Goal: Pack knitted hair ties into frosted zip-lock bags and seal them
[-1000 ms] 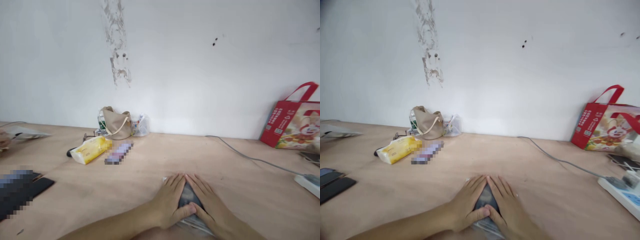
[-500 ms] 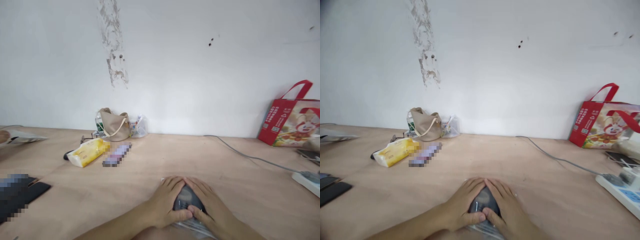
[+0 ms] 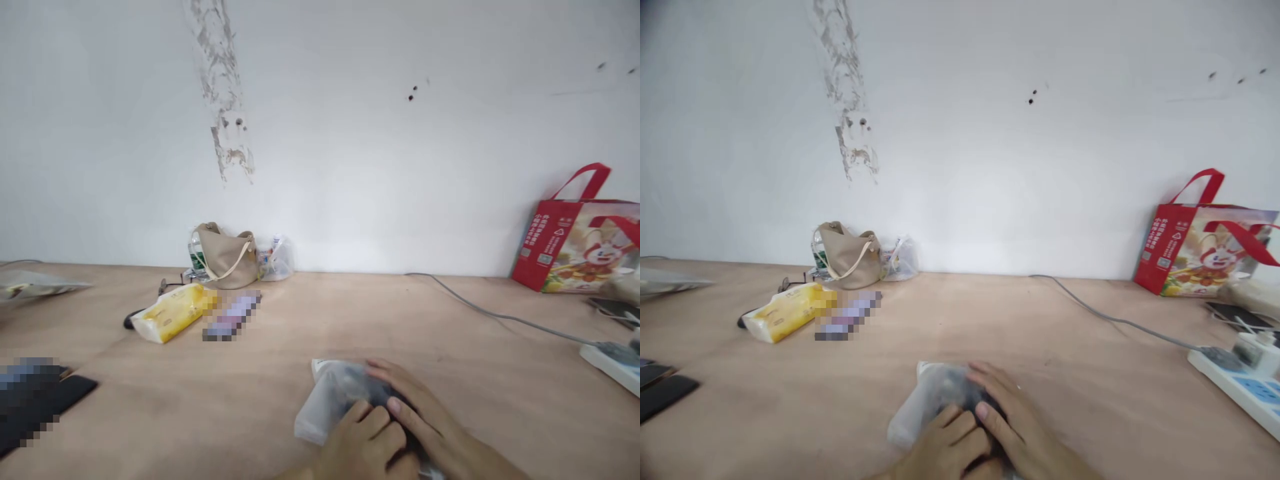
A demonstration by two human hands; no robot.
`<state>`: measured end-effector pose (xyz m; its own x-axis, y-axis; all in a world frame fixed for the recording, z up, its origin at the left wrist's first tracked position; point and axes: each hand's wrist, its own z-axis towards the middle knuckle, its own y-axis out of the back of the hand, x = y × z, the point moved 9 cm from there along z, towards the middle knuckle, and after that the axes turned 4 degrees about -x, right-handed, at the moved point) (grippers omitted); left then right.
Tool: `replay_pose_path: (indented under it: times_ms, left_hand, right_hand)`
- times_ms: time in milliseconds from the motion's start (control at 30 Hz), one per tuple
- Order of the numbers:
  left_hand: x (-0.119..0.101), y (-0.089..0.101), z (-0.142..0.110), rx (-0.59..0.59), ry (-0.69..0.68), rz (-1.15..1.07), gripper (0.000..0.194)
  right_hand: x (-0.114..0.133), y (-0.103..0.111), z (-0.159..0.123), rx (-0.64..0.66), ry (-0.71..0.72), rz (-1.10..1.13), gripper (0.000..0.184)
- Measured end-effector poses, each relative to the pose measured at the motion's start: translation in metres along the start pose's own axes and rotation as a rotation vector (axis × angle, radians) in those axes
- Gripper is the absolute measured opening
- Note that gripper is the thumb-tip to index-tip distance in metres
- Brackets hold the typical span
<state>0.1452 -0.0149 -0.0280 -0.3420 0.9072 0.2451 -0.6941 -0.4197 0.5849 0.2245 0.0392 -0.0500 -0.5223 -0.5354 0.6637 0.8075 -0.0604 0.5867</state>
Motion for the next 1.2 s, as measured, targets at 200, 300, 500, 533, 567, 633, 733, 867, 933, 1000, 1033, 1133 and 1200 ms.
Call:
replay_pose_path:
  times_ms: [200, 300, 500, 533, 567, 633, 733, 867, 933, 1000, 1033, 1133, 1200]
  left_hand:
    - [0.055, 0.021, 0.004, 0.084, 0.314, 0.06, 0.042]
    - [0.062, 0.022, 0.002, 0.129, 0.318, 0.02, 0.041]
    - [0.051, 0.021, 0.006, 0.101, 0.268, -0.046, 0.038]
    - [0.049, 0.02, 0.006, 0.095, 0.251, -0.04, 0.037]
    - [0.046, 0.02, 0.007, 0.085, 0.227, -0.028, 0.036]
    - [0.04, 0.019, 0.007, 0.063, 0.159, 0.001, 0.034]
    - [0.03, 0.017, 0.005, 0.047, 0.059, 0.031, 0.03]
    - [0.027, 0.015, 0.006, 0.072, 0.017, 0.061, 0.03]
    - [0.031, 0.016, 0.007, 0.089, 0.028, 0.096, 0.03]
    - [0.039, 0.019, 0.007, 0.096, 0.042, 0.133, 0.031]
    - [0.043, 0.02, 0.006, 0.104, 0.047, 0.14, 0.031]
    - [0.063, 0.027, 0.001, 0.122, 0.076, 0.134, 0.029]
    - [0.079, 0.034, -0.006, 0.122, 0.115, 0.138, 0.029]
  right_hand:
    - [0.023, 0.011, -0.002, -0.209, 0.221, -0.104, 0.025]
    - [0.029, 0.007, 0.002, -0.169, 0.283, -0.151, 0.026]
    - [0.02, 0.008, 0.001, -0.228, 0.246, -0.231, 0.028]
    - [0.02, 0.005, 0.0, -0.218, 0.262, -0.239, 0.029]
    - [0.02, 0.002, -0.001, -0.202, 0.281, -0.244, 0.03]
    - [0.021, -0.005, -0.003, -0.163, 0.31, -0.245, 0.029]
    - [0.02, -0.009, -0.002, -0.128, 0.297, -0.223, 0.028]
    - [0.022, -0.005, 0.001, -0.112, 0.284, -0.164, 0.026]
    - [0.021, -0.001, 0.003, -0.112, 0.276, -0.16, 0.027]
    - [0.017, 0.004, 0.006, -0.108, 0.252, -0.166, 0.026]
    - [0.013, 0.008, 0.008, -0.112, 0.235, -0.169, 0.026]
    - [0.001, 0.021, 0.012, -0.132, 0.189, -0.179, 0.026]
    - [-0.01, 0.031, 0.013, -0.148, 0.157, -0.184, 0.025]
